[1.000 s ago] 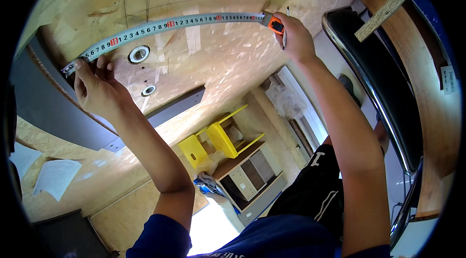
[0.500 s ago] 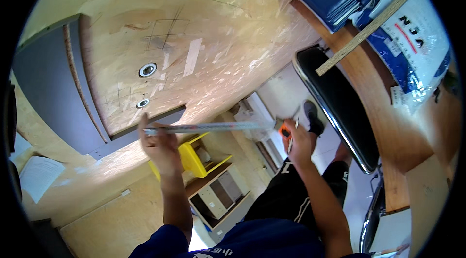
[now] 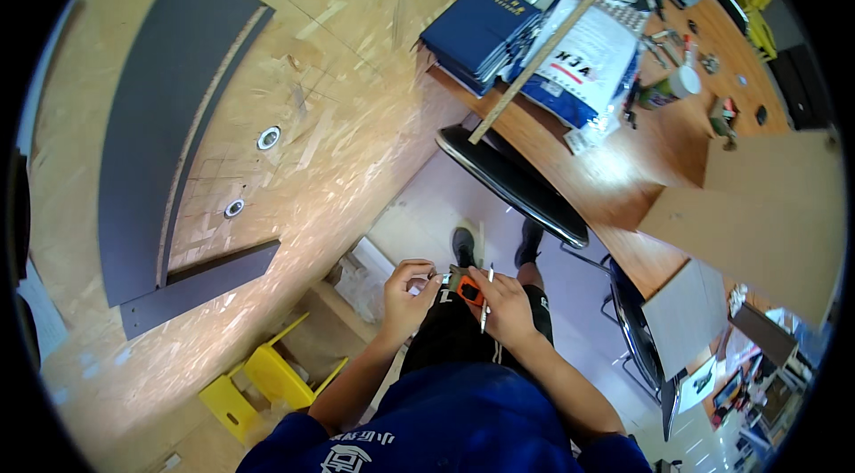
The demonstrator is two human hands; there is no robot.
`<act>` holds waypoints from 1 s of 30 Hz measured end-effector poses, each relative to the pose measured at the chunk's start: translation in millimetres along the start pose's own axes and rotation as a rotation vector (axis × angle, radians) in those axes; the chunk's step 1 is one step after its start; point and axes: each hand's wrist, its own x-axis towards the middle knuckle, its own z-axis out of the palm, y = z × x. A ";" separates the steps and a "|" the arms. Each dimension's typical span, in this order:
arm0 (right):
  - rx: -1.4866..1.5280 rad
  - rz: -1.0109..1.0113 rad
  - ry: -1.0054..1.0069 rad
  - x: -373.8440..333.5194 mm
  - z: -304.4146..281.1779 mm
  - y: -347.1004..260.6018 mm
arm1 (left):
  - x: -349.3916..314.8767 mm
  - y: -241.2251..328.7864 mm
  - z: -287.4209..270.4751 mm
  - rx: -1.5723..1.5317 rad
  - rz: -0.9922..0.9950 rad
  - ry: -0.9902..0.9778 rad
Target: The person measures a curved wooden piece and a flat gray panel using a tape measure and marks measurements with a pen. They repeatedly measure different sections of the curved piece and the flat panel, marking lines and points for alignment or cutting.
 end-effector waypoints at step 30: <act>1.099 0.375 1.001 -521.1 -86.4 36.6 | -339.5 51.6 343.2 -0.174 -0.706 -1.261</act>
